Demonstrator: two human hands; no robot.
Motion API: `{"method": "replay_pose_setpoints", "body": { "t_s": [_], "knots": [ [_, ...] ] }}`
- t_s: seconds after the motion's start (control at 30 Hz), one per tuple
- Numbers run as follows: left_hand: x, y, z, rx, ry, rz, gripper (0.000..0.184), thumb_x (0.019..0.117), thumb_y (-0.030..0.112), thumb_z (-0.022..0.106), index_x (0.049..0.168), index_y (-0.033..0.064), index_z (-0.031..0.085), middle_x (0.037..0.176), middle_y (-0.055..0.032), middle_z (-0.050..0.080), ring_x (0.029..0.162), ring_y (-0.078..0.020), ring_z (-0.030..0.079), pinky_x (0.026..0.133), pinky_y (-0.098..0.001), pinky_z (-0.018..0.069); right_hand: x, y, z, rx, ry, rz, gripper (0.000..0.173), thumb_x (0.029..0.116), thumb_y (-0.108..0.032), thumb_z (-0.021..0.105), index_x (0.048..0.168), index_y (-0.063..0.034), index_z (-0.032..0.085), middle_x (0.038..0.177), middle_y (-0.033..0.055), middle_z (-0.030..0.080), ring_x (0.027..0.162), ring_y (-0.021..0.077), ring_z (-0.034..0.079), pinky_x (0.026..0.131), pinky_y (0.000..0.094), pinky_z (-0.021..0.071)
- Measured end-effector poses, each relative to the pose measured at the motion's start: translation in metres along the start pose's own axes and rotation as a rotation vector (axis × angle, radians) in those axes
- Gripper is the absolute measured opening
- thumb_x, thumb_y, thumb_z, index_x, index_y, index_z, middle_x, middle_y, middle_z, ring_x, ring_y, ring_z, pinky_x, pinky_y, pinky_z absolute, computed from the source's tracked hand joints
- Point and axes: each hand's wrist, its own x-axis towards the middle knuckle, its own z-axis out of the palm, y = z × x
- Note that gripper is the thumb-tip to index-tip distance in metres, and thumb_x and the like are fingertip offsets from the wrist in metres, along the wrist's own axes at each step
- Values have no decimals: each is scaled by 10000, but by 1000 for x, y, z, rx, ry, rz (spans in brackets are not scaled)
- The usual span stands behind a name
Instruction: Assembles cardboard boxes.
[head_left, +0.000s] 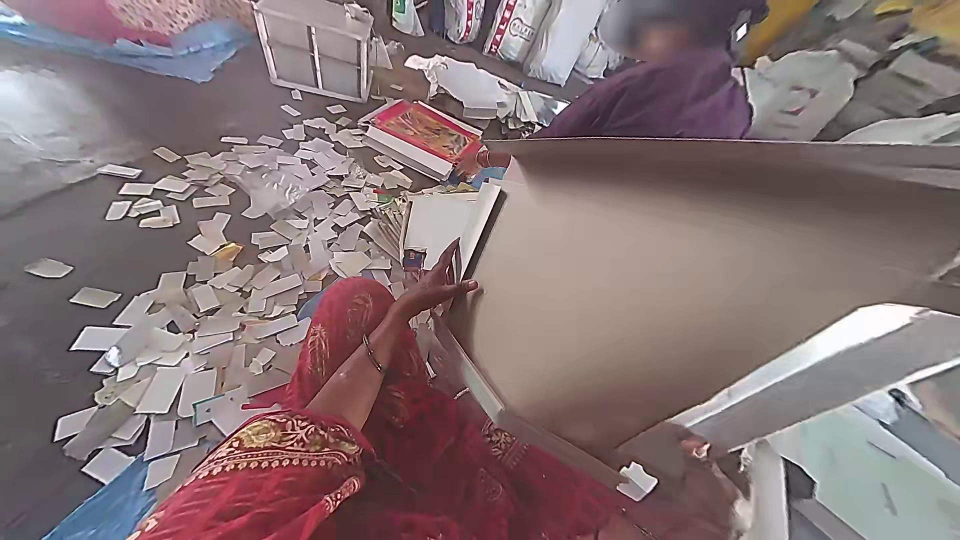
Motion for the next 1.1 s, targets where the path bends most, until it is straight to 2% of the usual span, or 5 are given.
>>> {"method": "replay_pose_setpoints", "body": {
  "t_s": [0.23,0.37,0.57,0.87,1.1],
  "knots": [
    [7,-9,0,123,37,87,698,1038,314,562,1634,136,244,1642,-126,348,1444,-258,445,1167,-475,399,-7,-4,27,80,20,-21,326,749,-403,879,1001,-291,705,828,-201,729,757,-93,673,688,114,556],
    [10,-11,-3,301,268,120,492,1053,118,524,1531,52,430,1397,-212,603,1252,-339,618,1068,-544,479,1,7,7,-69,92,94,457,796,-273,806,1159,-146,559,890,-153,700,811,-39,681,725,181,589],
    [0,-3,-27,34,439,-117,372,1027,365,615,1242,64,659,1120,-174,705,999,-307,687,898,-558,544,35,20,-37,-392,104,145,291,933,-29,573,1219,-3,529,1003,-112,646,932,-90,631,876,139,545],
    [-26,49,-28,-503,198,-184,262,1083,233,485,1312,124,553,990,-3,698,816,-80,688,752,-292,600,31,33,-66,-299,271,249,421,1004,-183,560,1400,-100,448,1176,-68,626,1035,-15,636,914,216,558],
    [-38,27,-42,-461,199,93,562,1110,481,200,1584,234,372,1531,-11,517,1319,-172,561,1082,-430,484,34,39,-36,-121,268,206,411,1053,-122,478,1445,-20,405,1149,-24,652,993,3,669,876,213,586]
  ]
}}
